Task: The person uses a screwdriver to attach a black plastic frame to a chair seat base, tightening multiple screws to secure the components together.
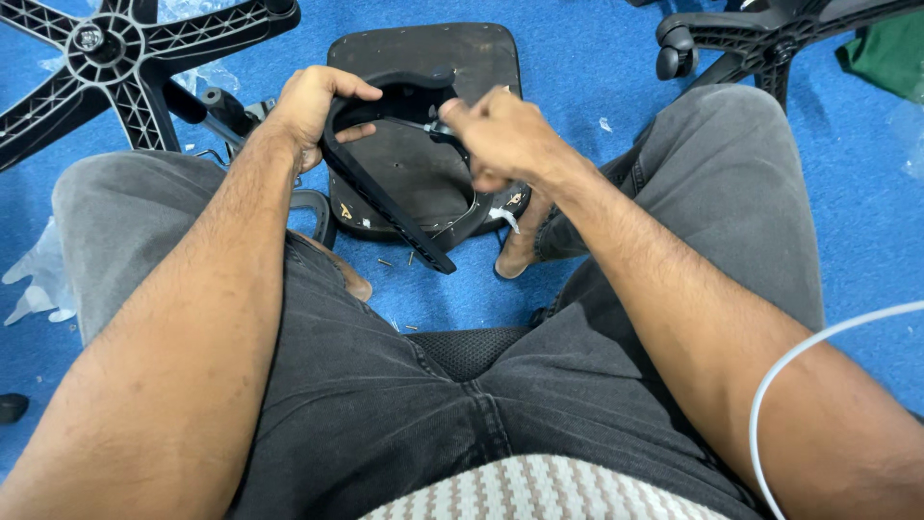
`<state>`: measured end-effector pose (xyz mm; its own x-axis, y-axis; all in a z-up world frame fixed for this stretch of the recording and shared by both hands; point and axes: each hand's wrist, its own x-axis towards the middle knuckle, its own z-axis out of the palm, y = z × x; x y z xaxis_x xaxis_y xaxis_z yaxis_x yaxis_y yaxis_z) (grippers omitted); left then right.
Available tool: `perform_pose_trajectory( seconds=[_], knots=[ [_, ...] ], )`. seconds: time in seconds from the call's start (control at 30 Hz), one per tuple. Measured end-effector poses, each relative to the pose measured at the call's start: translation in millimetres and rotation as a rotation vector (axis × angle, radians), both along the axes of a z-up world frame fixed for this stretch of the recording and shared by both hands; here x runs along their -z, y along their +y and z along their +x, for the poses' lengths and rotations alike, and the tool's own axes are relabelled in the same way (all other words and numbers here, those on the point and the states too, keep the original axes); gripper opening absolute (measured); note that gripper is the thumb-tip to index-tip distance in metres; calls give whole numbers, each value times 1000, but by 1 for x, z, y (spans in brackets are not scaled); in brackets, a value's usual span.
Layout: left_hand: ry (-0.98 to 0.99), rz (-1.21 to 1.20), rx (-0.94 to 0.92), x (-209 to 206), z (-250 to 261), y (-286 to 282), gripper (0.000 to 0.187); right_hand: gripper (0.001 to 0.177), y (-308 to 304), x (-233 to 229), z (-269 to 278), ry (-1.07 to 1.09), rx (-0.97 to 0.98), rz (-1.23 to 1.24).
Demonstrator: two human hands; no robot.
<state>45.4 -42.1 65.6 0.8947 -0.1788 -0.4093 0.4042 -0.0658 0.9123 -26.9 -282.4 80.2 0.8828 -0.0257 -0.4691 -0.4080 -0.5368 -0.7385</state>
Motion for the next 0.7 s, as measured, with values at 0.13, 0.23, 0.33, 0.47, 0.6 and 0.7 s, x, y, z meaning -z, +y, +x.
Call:
perform_pose_trajectory(
  seconds=[0.13, 0.23, 0.33, 0.47, 0.6, 0.7],
  knots=[
    [-6, 29, -17, 1, -2, 2, 29, 24, -3, 4, 6, -70, -29, 29],
    [4, 6, -33, 2, -1, 3, 28, 28, -9, 9, 7, -614, -81, 52],
    [-3, 11, -51, 2, 1, 1, 27, 32, -9, 11, 5, -1071, -169, 72],
    [5, 35, -72, 4, -3, 7, 28, 25, -1, 12, 6, -209, 90, 154],
    [4, 13, -82, 4, -4, 5, 28, 33, -5, 22, 12, -211, 20, -36],
    [0, 22, -88, 4, -4, 7, 27, 39, -10, 32, 14, -511, 65, 216]
  ],
)
